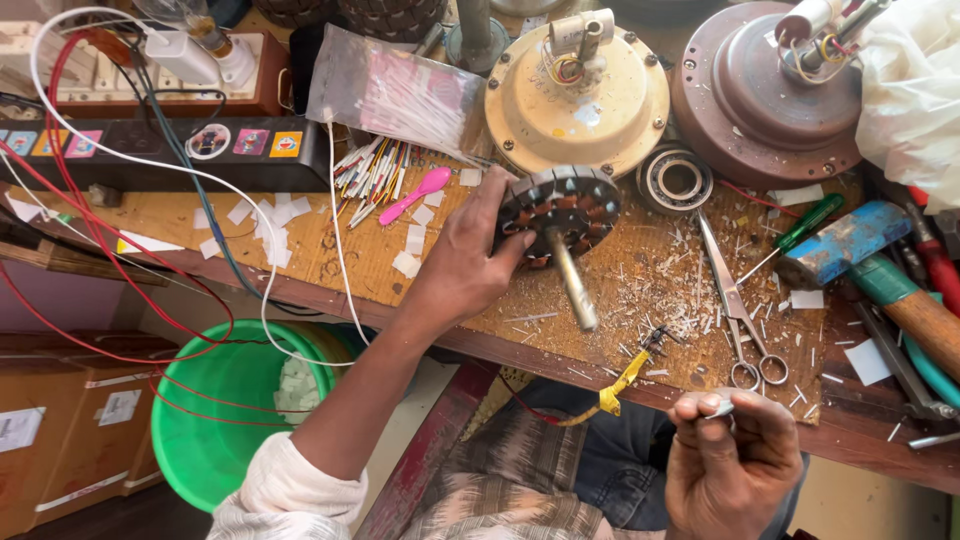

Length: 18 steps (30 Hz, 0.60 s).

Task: The person inserts small white insulating pieces into slots on a circular rotor component using fingers and a screwdriver. They repeatedly pick up pieces, place them into the rotor, and adjust them with tools on a cluttered workbench.

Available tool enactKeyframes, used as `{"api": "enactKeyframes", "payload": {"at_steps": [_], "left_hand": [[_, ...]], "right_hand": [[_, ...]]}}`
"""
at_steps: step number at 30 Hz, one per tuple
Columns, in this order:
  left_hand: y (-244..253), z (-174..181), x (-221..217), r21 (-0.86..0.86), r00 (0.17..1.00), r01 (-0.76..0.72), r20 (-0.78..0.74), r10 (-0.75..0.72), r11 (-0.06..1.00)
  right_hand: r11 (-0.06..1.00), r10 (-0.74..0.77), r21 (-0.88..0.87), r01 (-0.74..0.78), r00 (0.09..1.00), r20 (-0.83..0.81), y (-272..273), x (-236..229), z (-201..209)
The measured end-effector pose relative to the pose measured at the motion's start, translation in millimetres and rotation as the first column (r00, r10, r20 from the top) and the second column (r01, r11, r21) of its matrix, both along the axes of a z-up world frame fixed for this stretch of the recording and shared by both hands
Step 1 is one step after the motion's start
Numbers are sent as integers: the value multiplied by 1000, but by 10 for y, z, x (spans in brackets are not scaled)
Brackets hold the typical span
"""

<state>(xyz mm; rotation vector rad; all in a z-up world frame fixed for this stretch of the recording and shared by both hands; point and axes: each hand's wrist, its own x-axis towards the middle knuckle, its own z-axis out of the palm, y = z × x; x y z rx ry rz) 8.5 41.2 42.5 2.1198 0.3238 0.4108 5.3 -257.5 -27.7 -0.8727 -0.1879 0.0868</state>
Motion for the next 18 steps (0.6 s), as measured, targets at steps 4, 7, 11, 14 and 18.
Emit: {"api": "enactKeyframes", "payload": {"at_steps": [4,7,11,14,18], "left_hand": [[-29,26,-79,49,992,123,19,-124,991],[-52,68,-133,85,970,231,52,-236,969],[-122,22,-157,176,931,315,133,-339,933],[-144,-107,-227,269,900,331,198,-388,905],[-314,-262,-293,508,896,199,252,-365,838]], "right_hand": [[976,95,197,-95,995,9,-96,-39,-37],[959,82,266,-99,994,73,-155,56,-2],[877,-51,-452,161,968,246,-223,171,104],[473,43,-830,296,933,357,-151,370,192],[300,192,-907,296,913,361,10,624,318]]}}
